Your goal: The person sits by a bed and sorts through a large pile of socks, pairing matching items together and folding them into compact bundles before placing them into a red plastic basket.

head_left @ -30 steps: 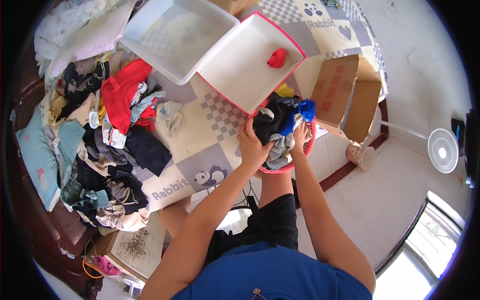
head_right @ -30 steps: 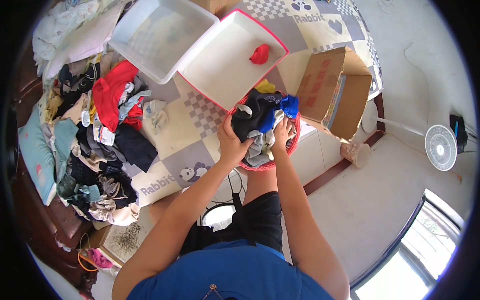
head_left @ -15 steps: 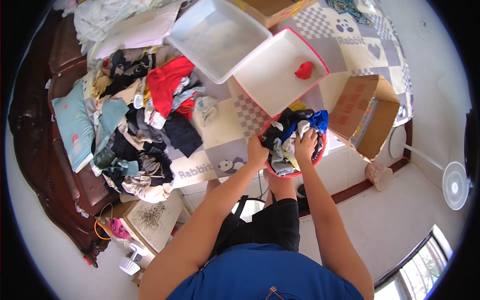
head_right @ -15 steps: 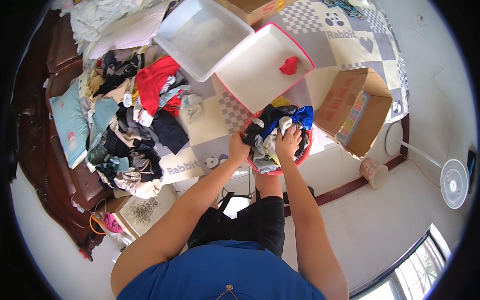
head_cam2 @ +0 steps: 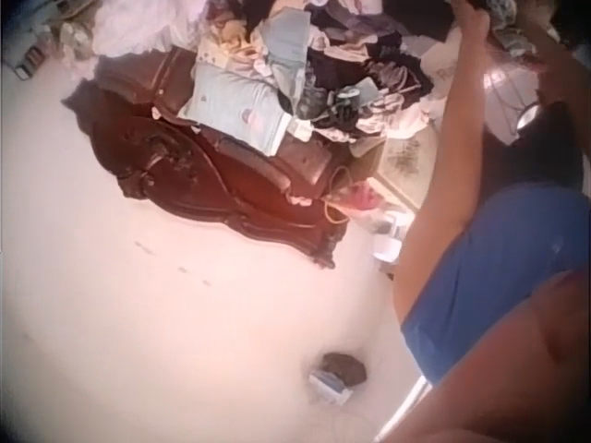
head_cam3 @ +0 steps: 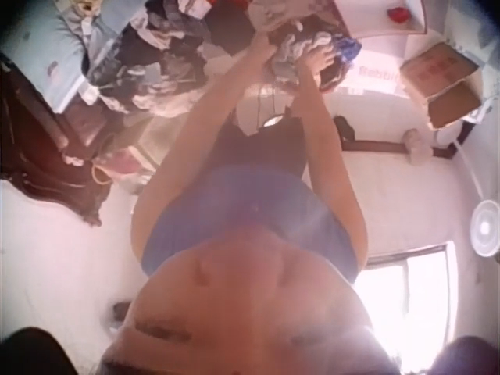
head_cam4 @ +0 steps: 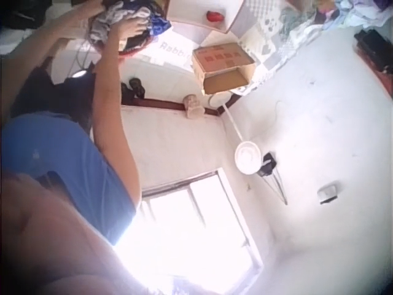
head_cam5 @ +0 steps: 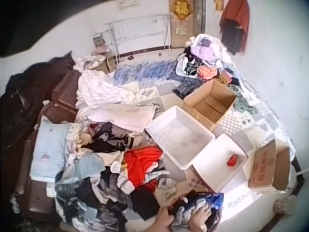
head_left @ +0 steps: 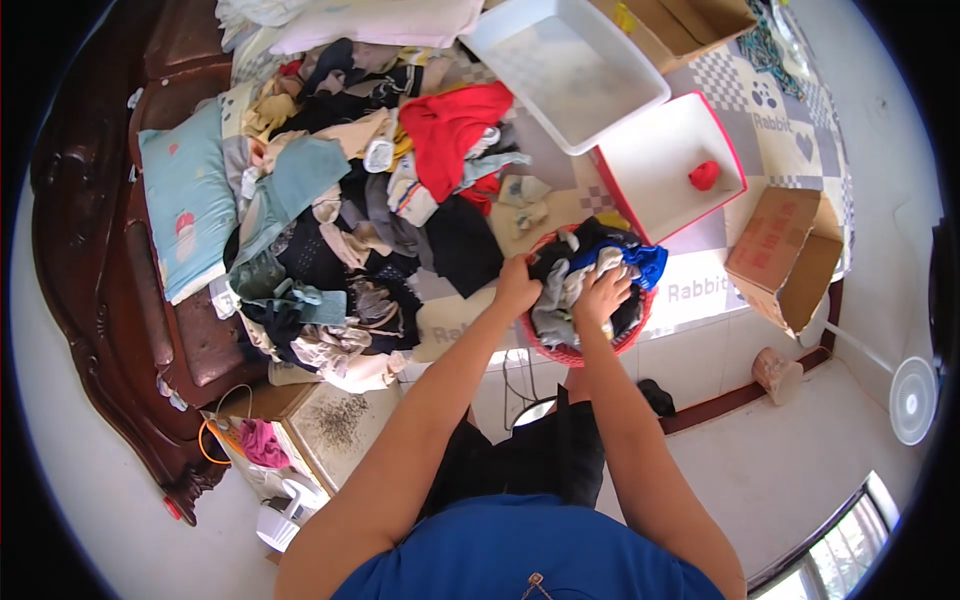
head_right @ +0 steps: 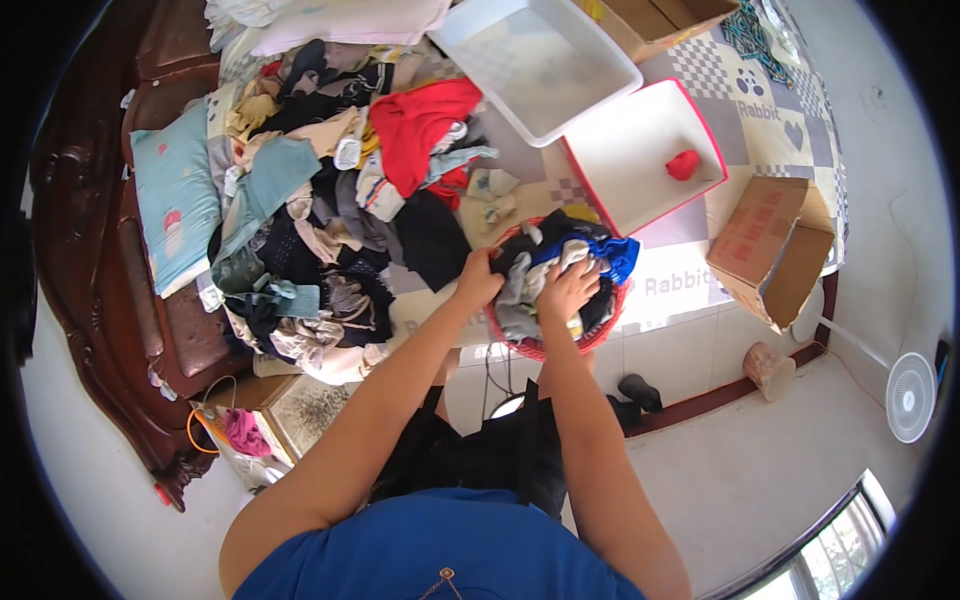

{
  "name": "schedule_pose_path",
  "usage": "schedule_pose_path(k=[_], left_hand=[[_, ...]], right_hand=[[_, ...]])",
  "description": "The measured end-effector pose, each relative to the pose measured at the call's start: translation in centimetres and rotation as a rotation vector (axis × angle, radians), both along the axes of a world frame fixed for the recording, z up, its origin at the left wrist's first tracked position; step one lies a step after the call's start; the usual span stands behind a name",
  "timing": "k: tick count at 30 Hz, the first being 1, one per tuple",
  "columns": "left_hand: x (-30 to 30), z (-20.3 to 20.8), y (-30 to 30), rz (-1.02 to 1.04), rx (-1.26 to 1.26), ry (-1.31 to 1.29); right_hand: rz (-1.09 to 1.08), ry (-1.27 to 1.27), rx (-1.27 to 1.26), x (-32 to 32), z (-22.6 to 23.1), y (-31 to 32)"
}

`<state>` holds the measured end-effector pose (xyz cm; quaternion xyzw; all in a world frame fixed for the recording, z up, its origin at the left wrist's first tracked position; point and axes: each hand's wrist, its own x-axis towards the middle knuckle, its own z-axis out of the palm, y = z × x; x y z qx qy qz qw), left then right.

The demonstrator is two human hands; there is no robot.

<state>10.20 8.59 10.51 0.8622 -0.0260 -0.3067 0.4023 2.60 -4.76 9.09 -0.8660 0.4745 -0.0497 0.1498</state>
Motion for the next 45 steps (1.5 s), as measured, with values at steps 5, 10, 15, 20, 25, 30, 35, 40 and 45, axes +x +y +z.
schedule_pose_path(k=[5, 10, 15, 20, 25, 30, 35, 40, 45], left_hand=[[8.1, 3.4, 3.5, -0.347, 0.155, -0.499], [16.3, 3.7, 6.2, -0.256, 0.508, -0.966], [19.6, 3.8, 9.7, -0.028, 0.341, -0.708], [18.9, 9.8, 13.1, 0.464, -0.508, -0.494], [17.2, 7.9, 9.1, -0.237, 0.084, -0.784], [15.5, 0.8, 8.1, -0.241, 0.616, -0.811], [17.8, 9.0, 12.6, 0.327, -0.718, -0.048], [14.3, 19.0, 23.4, 0.614, -1.196, -0.153], [10.7, 25.0, 34.6, 0.826, -1.128, -0.523]], right_hand=[[-0.116, 0.308, -0.206, 3.9, -1.1, 0.9], [-0.15, 0.329, -0.233, 4.4, -2.7, 0.6], [-0.145, 0.357, -0.256, 4.6, -3.3, 0.5], [-0.162, 0.339, -0.235, 4.5, -2.9, 0.3], [-0.145, 0.371, -0.281, 4.3, -3.3, 0.3], [-0.106, 0.344, -0.288, 4.3, -3.3, 0.2], [-0.121, 0.366, -0.305, 3.6, -3.5, -0.3], [-0.081, 0.382, -0.318, 3.5, -3.4, 0.0], [-0.097, 0.376, -0.32, 3.5, -3.2, -0.1]])
